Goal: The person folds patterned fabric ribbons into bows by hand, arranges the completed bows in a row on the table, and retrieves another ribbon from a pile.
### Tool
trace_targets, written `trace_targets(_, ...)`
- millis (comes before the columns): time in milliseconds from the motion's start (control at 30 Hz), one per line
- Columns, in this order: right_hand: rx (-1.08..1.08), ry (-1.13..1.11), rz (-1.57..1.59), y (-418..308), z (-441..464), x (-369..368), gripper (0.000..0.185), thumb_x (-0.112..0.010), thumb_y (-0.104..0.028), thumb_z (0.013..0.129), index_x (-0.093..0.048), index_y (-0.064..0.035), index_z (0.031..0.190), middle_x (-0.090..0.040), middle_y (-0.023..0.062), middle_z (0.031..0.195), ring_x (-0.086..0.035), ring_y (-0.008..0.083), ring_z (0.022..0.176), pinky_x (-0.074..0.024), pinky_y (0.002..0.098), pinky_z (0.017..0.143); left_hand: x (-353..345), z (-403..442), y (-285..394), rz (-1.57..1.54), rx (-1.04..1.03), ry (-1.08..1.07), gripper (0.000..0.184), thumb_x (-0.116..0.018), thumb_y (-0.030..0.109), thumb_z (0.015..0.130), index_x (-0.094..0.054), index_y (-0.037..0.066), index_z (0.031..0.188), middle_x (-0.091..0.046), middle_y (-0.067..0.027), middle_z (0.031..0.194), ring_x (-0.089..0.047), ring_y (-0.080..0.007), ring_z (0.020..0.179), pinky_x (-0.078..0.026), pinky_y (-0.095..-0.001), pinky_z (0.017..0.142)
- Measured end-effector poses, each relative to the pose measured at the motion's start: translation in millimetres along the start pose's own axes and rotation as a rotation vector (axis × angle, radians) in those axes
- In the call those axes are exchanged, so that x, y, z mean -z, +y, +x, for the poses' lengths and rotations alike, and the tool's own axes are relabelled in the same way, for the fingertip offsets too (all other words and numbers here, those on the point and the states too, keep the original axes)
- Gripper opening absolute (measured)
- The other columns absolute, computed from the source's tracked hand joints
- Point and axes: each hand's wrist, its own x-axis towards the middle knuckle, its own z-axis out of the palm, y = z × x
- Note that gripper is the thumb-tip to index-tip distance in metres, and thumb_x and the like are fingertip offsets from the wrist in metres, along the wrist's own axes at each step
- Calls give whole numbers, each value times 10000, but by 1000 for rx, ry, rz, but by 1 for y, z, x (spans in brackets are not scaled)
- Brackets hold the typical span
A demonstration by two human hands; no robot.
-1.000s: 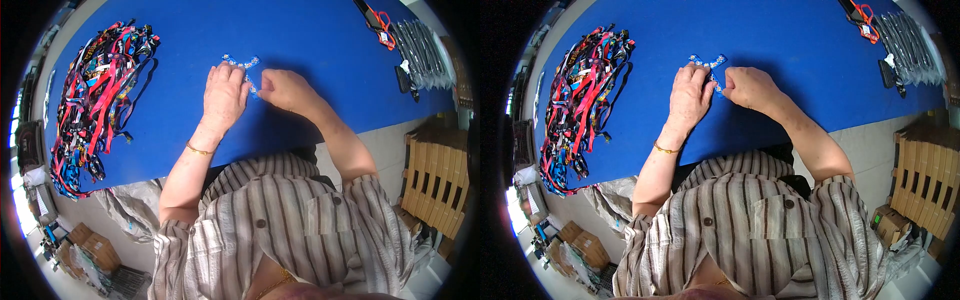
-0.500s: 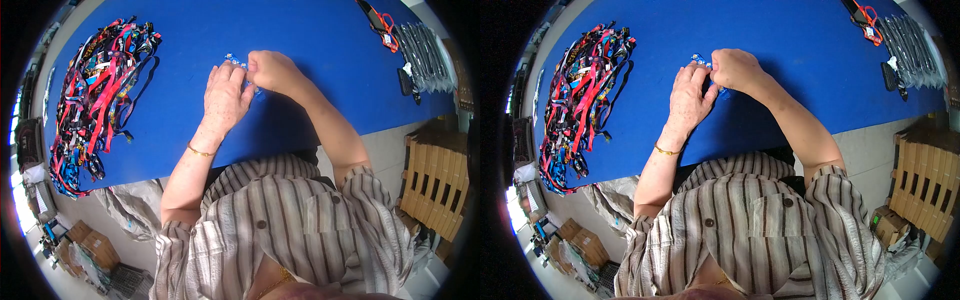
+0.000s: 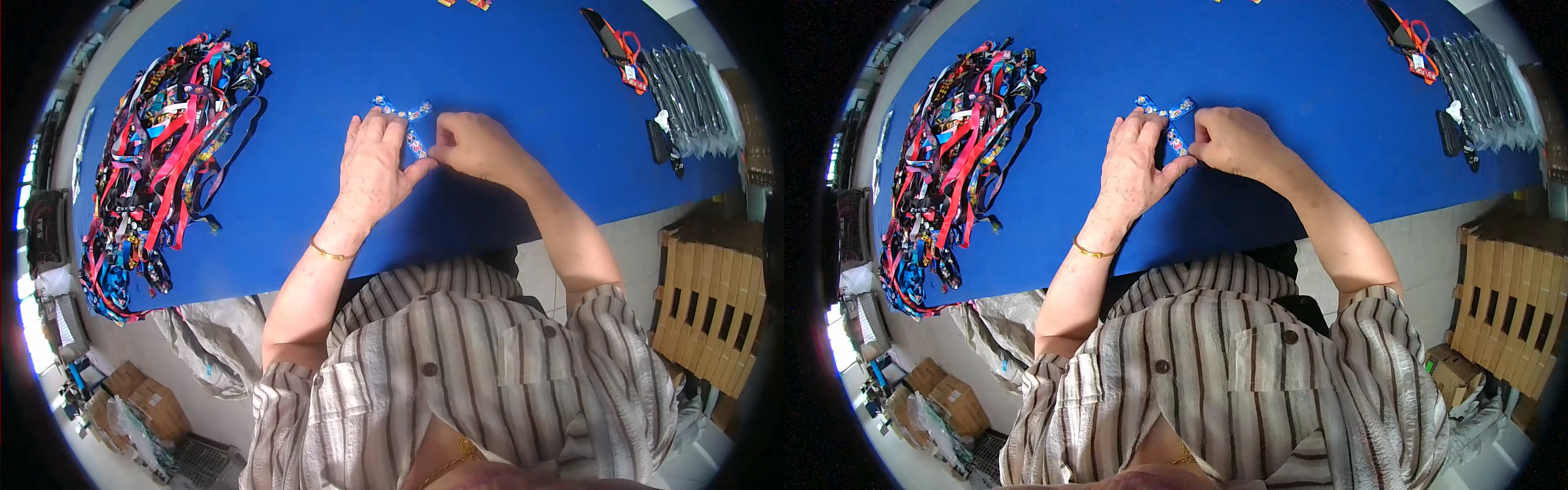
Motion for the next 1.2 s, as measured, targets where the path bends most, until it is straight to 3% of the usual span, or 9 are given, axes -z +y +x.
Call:
trace_targets(200,247,297,-41,-12,43,6,233,-726,-264,864,-634,-50,857,-699,128,814,-676,341,768,-514,459,684,-5,-2,3,3,-12,10,721,-878,377,775,-589,14,1327,-602,-250,1332,-530,-441,1327,-369,-582,1167)
trace_targets(333,252,198,-159,-17,76,-9,195,-707,-248,866,-659,-61,883,-720,111,839,-693,342,815,-529,466,695,-1,-1,4,-13,12,-4,740,-872,379,787,-571,25,1362,-584,-243,1358,-516,-436,1345,-362,-583,1173)
trace_targets(733,210,234,-223,-25,111,-30,219,-687,-270,924,-657,-55,954,-733,108,921,-705,333,890,-546,469,774,-2,-1,3,-23,7,-16,731,-873,344,787,-562,17,1363,-594,-233,1320,-519,-428,1346,-357,-597,1171)
trace_targets(833,107,99,-76,-25,110,-11,268,-683,-296,930,-685,-52,1040,-729,116,931,-701,319,917,-548,431,816,-1,-2,0,-5,-11,1,711,-874,346,786,-579,0,1333,-599,-230,1313,-525,-424,1339,-367,-594,1165)
trace_targets(933,157,52,-44,-19,102,3,339,-683,-302,915,-705,-58,1149,-749,139,975,-720,337,942,-558,460,845,0,-4,0,-10,-15,19,699,-880,346,779,-593,-6,1309,-601,-227,1301,-530,-420,1336,-378,-589,1158)
trace_targets(967,143,-17,-85,-21,95,8,363,-660,-284,915,-708,-70,1204,-743,130,1027,-703,318,1016,-532,444,919,1,-3,0,-10,-21,26,696,-882,346,775,-597,-7,1303,-602,-227,1296,-532,-418,1335,-382,-587,1155)
trace_targets(1067,280,71,-180,-11,87,1,346,-689,-258,877,-703,-66,1165,-706,125,1065,-671,307,1037,-537,417,911,0,-3,0,-16,-33,32,714,-892,346,762,-594,-9,1305,-603,-225,1283,-546,-414,1313,-382,-585,1159)
trace_targets(1200,254,21,-221,-9,78,5,259,-685,-207,855,-696,-59,1067,-694,124,1012,-657,313,1006,-500,439,909,0,-4,1,-5,-63,101,669,-897,330,746,-632,-11,1257,-611,-204,1229,-586,-380,1201,-437,-528,1081)
